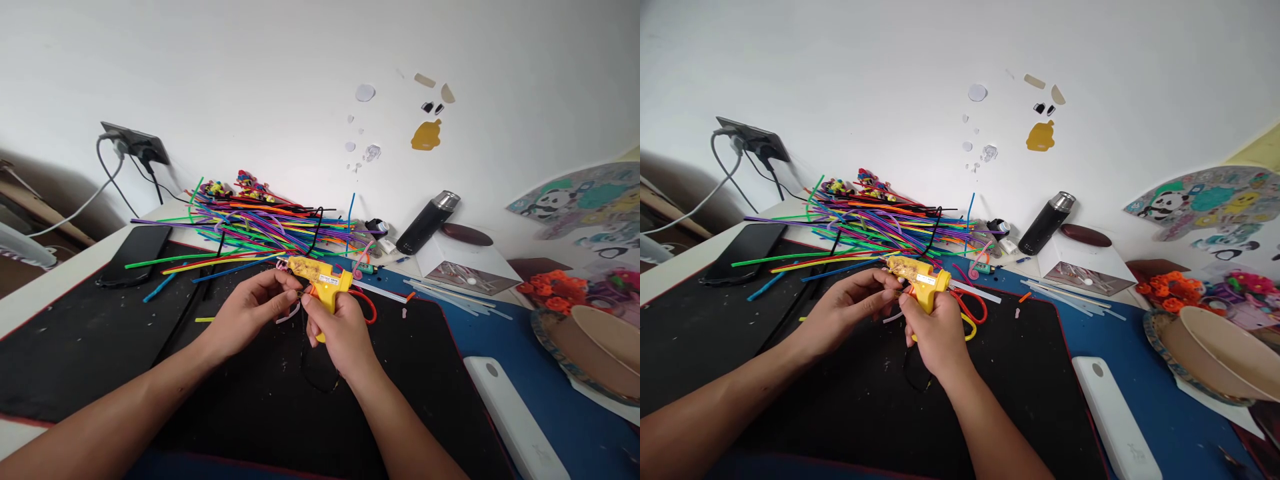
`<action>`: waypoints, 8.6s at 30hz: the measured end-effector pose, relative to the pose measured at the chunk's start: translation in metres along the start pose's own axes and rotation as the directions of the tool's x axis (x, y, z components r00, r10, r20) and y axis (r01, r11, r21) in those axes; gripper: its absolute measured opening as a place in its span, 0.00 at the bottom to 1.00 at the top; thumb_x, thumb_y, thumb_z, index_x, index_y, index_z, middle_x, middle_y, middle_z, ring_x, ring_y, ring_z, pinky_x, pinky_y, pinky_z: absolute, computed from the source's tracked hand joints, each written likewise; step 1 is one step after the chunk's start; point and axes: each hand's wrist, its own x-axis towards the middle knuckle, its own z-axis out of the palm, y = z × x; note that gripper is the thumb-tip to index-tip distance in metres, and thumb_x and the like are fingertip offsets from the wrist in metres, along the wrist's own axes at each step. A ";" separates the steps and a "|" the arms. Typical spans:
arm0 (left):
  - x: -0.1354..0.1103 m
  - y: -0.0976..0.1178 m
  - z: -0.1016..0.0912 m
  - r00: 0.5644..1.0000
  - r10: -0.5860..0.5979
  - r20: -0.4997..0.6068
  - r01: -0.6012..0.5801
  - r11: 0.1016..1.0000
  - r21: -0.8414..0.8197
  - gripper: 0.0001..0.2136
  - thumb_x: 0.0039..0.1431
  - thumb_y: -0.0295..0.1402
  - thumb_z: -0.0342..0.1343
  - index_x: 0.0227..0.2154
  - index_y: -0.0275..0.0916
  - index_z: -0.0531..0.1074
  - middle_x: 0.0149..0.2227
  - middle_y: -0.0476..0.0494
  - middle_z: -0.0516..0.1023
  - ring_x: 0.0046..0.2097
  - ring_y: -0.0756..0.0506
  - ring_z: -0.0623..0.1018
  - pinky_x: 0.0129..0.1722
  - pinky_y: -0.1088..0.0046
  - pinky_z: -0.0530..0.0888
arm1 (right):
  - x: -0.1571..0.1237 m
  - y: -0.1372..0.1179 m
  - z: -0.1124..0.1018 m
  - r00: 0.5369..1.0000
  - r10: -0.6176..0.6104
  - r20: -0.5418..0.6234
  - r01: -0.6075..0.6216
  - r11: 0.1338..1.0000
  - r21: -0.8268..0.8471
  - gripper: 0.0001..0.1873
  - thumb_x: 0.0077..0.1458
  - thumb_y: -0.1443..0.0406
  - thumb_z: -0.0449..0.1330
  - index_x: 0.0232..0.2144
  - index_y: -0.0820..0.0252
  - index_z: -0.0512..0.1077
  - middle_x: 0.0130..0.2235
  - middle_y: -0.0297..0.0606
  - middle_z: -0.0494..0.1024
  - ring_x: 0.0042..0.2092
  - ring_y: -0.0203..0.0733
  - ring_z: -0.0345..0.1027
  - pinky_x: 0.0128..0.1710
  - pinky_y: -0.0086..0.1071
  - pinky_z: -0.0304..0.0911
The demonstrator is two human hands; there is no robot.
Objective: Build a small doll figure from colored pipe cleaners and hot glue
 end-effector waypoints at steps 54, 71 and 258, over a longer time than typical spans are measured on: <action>0.004 0.001 -0.005 0.999 -0.005 -0.032 0.007 0.998 0.054 0.14 0.57 0.44 0.71 0.32 0.39 0.77 0.30 0.50 0.76 0.30 0.50 0.71 0.29 0.75 0.69 | -0.002 -0.003 0.000 0.999 -0.025 -0.030 0.023 0.997 -0.077 0.18 0.58 0.51 0.66 0.35 0.60 0.75 0.17 0.24 0.67 0.18 0.33 0.60 0.19 0.27 0.57; 0.011 -0.003 -0.010 0.997 -0.014 -0.075 0.016 1.000 0.016 0.18 0.54 0.48 0.72 0.31 0.39 0.77 0.28 0.49 0.75 0.30 0.48 0.71 0.28 0.74 0.68 | 0.007 0.005 -0.004 0.993 -0.084 -0.083 0.091 0.992 0.092 0.25 0.54 0.45 0.69 0.37 0.60 0.74 0.17 0.22 0.65 0.17 0.32 0.59 0.19 0.28 0.54; 0.010 -0.009 -0.009 1.000 -0.026 -0.005 0.026 0.985 0.172 0.16 0.56 0.46 0.70 0.31 0.39 0.77 0.28 0.50 0.74 0.30 0.49 0.70 0.29 0.73 0.68 | 0.013 0.007 -0.012 0.973 -0.208 0.104 0.229 0.933 -0.278 0.10 0.64 0.57 0.62 0.36 0.57 0.74 0.24 0.27 0.70 0.22 0.33 0.60 0.22 0.28 0.54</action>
